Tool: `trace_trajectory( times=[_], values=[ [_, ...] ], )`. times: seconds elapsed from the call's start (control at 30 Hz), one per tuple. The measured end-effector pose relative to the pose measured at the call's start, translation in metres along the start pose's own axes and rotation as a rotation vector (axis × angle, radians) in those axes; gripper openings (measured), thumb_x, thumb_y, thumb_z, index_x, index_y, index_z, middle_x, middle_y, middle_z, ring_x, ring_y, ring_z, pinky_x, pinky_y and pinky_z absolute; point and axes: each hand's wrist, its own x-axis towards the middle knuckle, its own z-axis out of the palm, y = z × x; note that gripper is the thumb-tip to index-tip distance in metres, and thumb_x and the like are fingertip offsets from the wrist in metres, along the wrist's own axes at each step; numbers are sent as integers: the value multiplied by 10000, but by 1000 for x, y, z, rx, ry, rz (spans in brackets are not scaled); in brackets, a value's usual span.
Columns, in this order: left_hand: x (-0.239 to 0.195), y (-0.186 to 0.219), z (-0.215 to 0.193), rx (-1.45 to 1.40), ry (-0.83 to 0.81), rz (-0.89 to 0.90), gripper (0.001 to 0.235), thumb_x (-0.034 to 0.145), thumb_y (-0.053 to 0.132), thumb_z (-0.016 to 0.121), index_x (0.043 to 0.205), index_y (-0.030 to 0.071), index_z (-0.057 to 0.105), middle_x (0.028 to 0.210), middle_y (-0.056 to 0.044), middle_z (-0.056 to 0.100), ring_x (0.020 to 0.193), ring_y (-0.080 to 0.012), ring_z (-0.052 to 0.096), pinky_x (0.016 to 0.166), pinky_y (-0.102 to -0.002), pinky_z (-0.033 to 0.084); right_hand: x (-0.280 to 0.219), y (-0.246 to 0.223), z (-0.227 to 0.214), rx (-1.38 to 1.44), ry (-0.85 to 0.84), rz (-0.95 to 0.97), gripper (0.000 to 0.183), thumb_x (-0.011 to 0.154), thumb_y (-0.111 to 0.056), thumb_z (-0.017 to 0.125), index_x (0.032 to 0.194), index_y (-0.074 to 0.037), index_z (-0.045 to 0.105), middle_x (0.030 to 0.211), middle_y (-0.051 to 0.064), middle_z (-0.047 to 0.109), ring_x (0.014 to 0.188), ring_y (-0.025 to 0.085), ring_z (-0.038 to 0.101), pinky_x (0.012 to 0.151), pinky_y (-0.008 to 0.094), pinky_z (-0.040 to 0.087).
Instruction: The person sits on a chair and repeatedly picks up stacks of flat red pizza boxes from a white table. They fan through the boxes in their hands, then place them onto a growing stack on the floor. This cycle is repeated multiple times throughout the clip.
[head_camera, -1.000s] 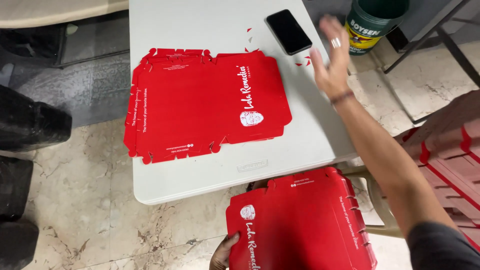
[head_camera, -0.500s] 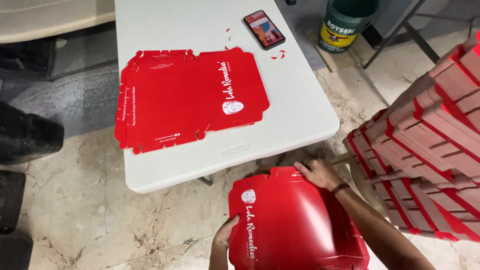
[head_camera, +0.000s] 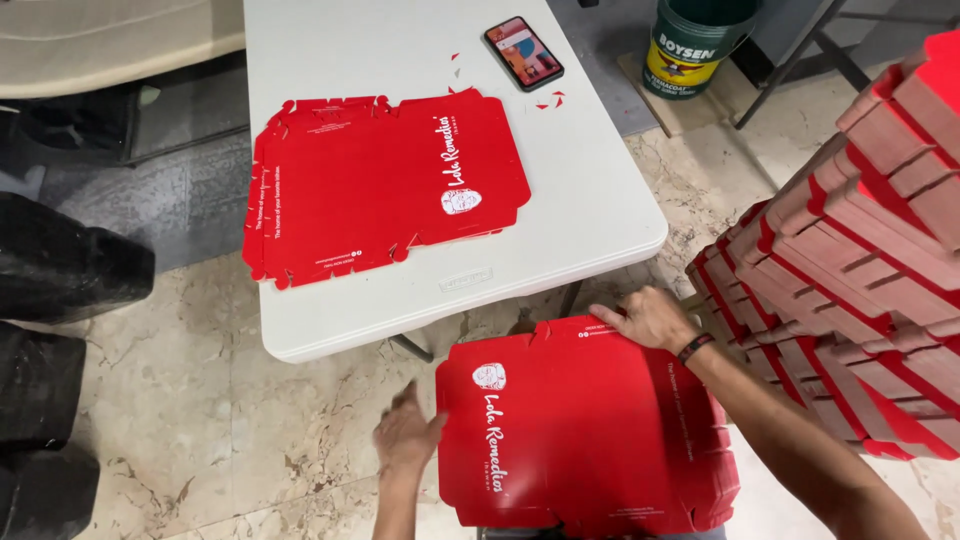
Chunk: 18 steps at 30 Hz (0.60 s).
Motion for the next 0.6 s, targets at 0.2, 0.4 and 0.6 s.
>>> trace_trajectory(
  times=[0.2, 0.4, 0.6],
  values=[
    [-15, 108, 5, -257, 776, 851, 535, 994, 525, 595, 1388, 165, 630, 1333, -103, 653, 1292, -365, 561, 1136, -650, 296, -19, -61, -57, -140, 12, -67, 734, 924, -730, 471, 700, -91, 754, 710, 207, 733, 808, 382, 761, 768, 482, 596],
    [-29, 160, -21, -207, 339, 597, 862, 1054, 632, 169, 844, 71, 789, 733, -206, 740, 909, -395, 763, 875, -537, 542, -56, -99, -106, -193, 129, -249, 645, 921, -675, 548, 634, -116, 695, 587, 166, 681, 645, 386, 726, 690, 504, 584],
    [-11, 128, 18, -723, 402, 1026, 673, 1072, 433, 430, 594, 59, 720, 576, -221, 645, 691, -462, 685, 666, -507, 512, -52, -90, -109, 460, 85, -655, 695, 709, -567, 902, 440, -179, 393, 368, -1, 436, 398, 240, 542, 447, 332, 437]
  ],
)
